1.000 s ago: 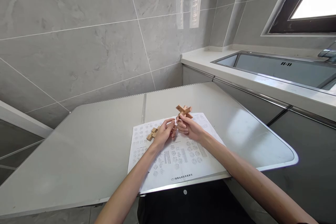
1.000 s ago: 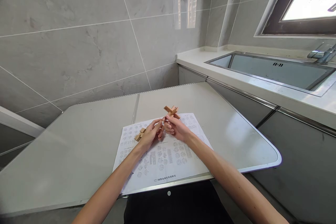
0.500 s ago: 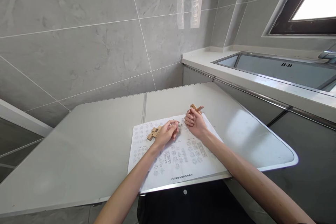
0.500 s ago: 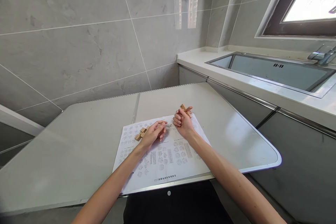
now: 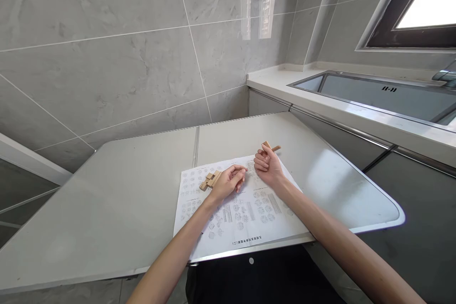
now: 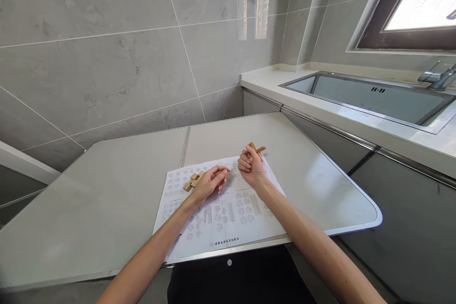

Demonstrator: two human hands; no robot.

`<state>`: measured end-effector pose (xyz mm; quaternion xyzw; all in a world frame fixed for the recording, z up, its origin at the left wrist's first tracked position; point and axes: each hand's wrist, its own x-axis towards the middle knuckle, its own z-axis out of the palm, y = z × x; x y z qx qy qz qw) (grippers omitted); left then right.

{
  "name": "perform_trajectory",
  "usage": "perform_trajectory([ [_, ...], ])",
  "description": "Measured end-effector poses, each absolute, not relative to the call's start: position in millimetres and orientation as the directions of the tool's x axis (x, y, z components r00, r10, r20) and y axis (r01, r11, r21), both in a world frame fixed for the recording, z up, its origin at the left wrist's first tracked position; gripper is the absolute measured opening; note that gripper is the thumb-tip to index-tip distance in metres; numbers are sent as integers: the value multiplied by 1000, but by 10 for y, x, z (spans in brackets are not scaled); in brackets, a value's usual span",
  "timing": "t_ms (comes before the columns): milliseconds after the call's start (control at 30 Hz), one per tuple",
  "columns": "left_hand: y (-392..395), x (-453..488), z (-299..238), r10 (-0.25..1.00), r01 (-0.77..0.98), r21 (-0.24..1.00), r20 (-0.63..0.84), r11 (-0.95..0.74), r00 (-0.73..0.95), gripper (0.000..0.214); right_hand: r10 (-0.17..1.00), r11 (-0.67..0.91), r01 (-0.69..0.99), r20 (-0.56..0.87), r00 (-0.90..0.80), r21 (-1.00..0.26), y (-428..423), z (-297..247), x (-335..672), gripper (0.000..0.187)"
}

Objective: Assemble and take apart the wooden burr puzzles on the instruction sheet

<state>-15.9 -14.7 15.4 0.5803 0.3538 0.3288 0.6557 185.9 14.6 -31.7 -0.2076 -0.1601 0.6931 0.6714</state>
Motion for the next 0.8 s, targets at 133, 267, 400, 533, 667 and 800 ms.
perform_trajectory([
  [133,-75,-257,232,887,-69,997,1,34,463,43,995,-89,-864,-86,-53,-496,112,-289,1796,38],
  [267,139,-476,270,965,-71,991,126,-112,230,33,991,-124,-863,-101,-85,-491,94,-277,1766,39],
  [400,352,-676,215,977,50,978,195,-200,88,34,988,-149,-867,-117,-106,-475,80,-271,1745,42],
  [533,461,-765,134,978,160,967,182,-196,97,40,984,-168,-874,-137,-117,-457,67,-271,1724,42],
  [667,479,-774,115,982,194,968,133,-158,138,46,982,-175,-883,-146,-123,-435,73,-286,1725,35],
  [800,451,-732,116,987,175,978,89,-112,137,49,983,-164,-893,-147,-111,-420,85,-302,1732,30],
])
